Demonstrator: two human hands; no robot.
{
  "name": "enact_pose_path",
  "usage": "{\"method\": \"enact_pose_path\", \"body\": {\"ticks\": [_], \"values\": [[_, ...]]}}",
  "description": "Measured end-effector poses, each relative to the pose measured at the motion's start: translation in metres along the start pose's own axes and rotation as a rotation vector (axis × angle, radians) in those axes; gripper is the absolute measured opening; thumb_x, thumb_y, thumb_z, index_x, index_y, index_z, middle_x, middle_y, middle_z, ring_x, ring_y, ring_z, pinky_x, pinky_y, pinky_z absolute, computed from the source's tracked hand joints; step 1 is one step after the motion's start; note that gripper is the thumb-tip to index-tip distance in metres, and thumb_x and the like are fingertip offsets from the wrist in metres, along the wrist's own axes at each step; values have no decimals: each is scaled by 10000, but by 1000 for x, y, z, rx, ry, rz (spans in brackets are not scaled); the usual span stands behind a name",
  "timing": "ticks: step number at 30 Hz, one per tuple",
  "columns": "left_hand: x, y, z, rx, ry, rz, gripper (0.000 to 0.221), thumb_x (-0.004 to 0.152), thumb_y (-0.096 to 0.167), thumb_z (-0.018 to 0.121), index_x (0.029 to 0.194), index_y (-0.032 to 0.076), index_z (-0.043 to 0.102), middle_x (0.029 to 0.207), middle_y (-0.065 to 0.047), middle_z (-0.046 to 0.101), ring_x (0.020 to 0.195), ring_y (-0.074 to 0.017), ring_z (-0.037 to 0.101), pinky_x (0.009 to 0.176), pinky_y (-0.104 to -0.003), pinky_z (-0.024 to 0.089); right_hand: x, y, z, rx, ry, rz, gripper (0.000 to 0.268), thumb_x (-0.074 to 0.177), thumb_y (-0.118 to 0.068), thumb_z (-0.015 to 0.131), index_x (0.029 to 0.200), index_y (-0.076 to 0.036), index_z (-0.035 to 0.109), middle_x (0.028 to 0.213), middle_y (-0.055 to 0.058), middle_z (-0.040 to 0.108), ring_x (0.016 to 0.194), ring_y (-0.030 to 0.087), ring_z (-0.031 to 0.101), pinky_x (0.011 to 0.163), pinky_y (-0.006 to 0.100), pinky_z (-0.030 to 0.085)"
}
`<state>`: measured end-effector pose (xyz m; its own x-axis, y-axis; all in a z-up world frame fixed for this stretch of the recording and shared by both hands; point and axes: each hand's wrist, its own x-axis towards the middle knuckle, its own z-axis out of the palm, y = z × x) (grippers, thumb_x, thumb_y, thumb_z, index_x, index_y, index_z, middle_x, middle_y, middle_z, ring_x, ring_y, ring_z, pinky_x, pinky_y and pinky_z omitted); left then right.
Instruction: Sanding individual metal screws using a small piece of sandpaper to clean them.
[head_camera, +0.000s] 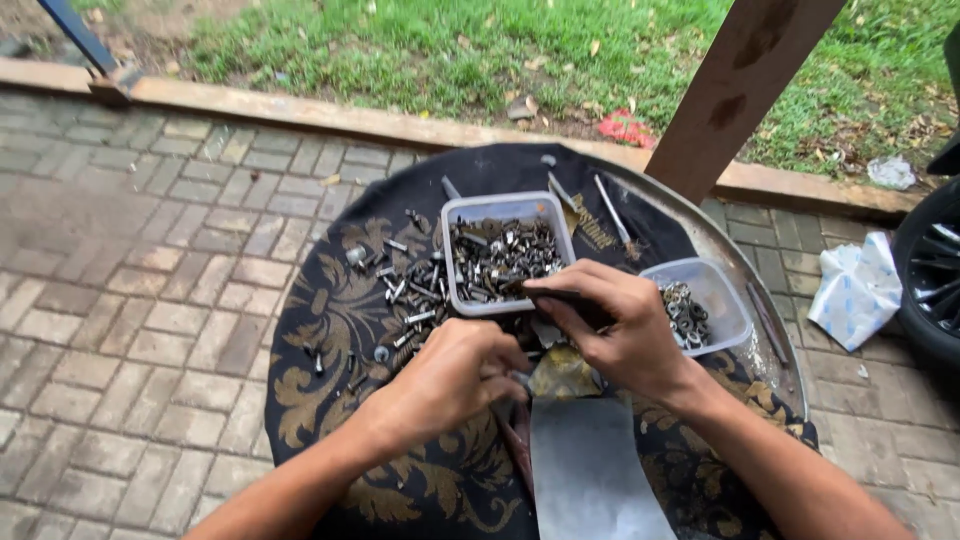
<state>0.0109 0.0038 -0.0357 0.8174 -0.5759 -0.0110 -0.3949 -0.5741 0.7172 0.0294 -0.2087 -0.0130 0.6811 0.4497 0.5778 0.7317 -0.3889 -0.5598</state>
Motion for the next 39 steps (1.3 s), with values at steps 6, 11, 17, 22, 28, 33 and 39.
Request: {"method": "enact_pose_path", "body": {"ticks": [6, 11, 17, 22, 28, 33, 39], "values": [[11, 20, -12, 127, 99, 111, 78, 769, 223, 903, 808, 186, 846, 720, 41, 812, 560, -59, 759, 615, -239, 641, -1, 8, -5, -19, 15, 27, 196, 910, -78, 706, 1100, -55, 753, 1000, 94, 774, 859, 196, 758, 771, 280, 617], [39, 20, -26, 189, 209, 214, 180, 702, 395, 911, 850, 306, 860, 799, 40, 676, 717, -178, 638, 664, -373, 492, 0, 1, -8, -28, 119, 61, 199, 907, -31, 693, 1100, -42, 742, 1013, 96, 757, 893, 197, 735, 806, 284, 604], [39, 33, -40, -429, 199, 125, 217, 773, 178, 858, 974, 107, 825, 886, -56, 840, 746, -95, 769, 708, -206, 641, 0, -6, -10, 4, 246, 170, 200, 911, -63, 698, 1106, -51, 740, 1024, 89, 789, 912, 174, 753, 794, 259, 606], [40, 21, -33, -811, 230, 12, 198, 830, 56, 794, 1011, -14, 749, 917, -166, 821, 837, -213, 815, 828, -278, 686, 1, -13, -14, 44, 363, 138, 161, 929, 2, 692, 1080, -8, 744, 1010, 102, 785, 906, 169, 764, 814, 236, 633], [35, 21, -28, -1076, 224, 49, 175, 873, 96, 752, 960, -38, 682, 894, -245, 797, 770, -299, 802, 747, -359, 691, 0, -18, -20, 10, 353, -65, 207, 892, 108, 715, 1078, 19, 706, 1012, 163, 763, 927, 259, 772, 813, 277, 640], [27, 26, -20, -847, 370, 254, 130, 935, 61, 705, 1011, -42, 681, 844, -150, 753, 755, -183, 756, 745, -250, 639, -1, -20, -23, -194, 369, -283, 133, 943, -13, 662, 1064, 32, 694, 1062, 207, 738, 980, 349, 780, 891, 381, 653], [19, 36, -17, -655, 442, 317, 85, 914, 0, 709, 995, -22, 699, 891, -134, 765, 794, -176, 782, 765, -240, 699, -1, -38, -31, -438, 234, -476, 151, 962, -72, 638, 1065, 20, 701, 1075, 156, 752, 982, 290, 778, 888, 405, 651]]}}
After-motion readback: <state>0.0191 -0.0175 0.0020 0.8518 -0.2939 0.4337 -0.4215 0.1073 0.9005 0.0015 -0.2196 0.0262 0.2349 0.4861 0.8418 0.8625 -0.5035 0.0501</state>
